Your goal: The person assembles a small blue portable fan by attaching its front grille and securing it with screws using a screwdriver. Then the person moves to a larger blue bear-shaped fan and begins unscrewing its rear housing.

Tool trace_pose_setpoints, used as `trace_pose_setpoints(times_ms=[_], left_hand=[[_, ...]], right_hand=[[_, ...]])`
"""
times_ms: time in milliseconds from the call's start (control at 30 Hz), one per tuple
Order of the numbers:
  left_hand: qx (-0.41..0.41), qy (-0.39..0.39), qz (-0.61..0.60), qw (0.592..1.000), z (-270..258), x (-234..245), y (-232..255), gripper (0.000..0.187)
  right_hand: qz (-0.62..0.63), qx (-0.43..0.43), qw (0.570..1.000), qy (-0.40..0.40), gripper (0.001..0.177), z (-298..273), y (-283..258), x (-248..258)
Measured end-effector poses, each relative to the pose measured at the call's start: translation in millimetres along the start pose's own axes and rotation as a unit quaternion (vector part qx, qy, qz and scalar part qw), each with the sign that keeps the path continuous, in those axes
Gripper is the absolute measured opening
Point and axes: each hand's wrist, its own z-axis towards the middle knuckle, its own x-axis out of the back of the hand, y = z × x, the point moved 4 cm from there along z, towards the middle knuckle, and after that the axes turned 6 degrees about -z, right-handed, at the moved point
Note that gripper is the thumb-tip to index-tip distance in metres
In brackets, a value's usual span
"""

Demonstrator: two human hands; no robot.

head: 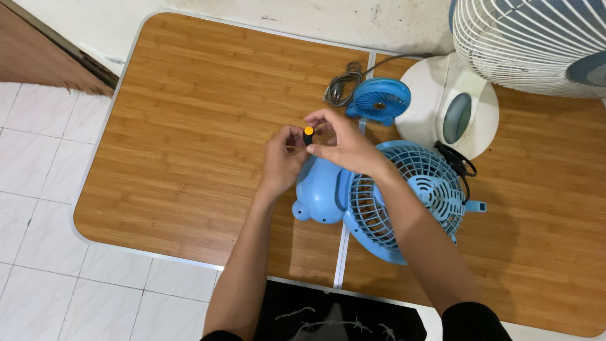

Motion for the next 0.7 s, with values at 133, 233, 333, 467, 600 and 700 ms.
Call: trace_pose_setpoints(times_ms=[133,233,333,467,600,700], left_hand=[[-0.025,0.012,0.015,0.999,-2.8,-4.7,4.8,0.027],[-0.024,0.02,0.047,0.998,-5.9,-3.9,5.0,0.027],[-0.017,0.012,0.059,0.998,-6.8,-1.8,1.7,0.028],[-0.008,-0.023,0.099,0.995,-11.7,3.4,-1.4,0.038],[0.016,-0.026,0.164,0.986,-13.4,2.7,-2.8,0.022],[-0.019,-0.015,0.166,0.986,-13.9,1.9,2.0,0.018]], right_hand=[[-0.004,-0.032,0.999,-0.008,0.043,1.4,2.7,-4.3],[0.039,-0.018,0.999,-0.021,0.035,1.9,7.9,-6.3],[0.074,-0.012,0.997,-0.01,0.029,2.1,15.2,-5.0],[0.045,-0.036,0.998,0.006,0.027,3.4,20.4,-3.7],[0.016,-0.021,1.0,0.012,0.036,3.8,16.6,-0.5],[0.025,-0.032,0.999,0.011,0.039,3.3,15.2,-0.1]])
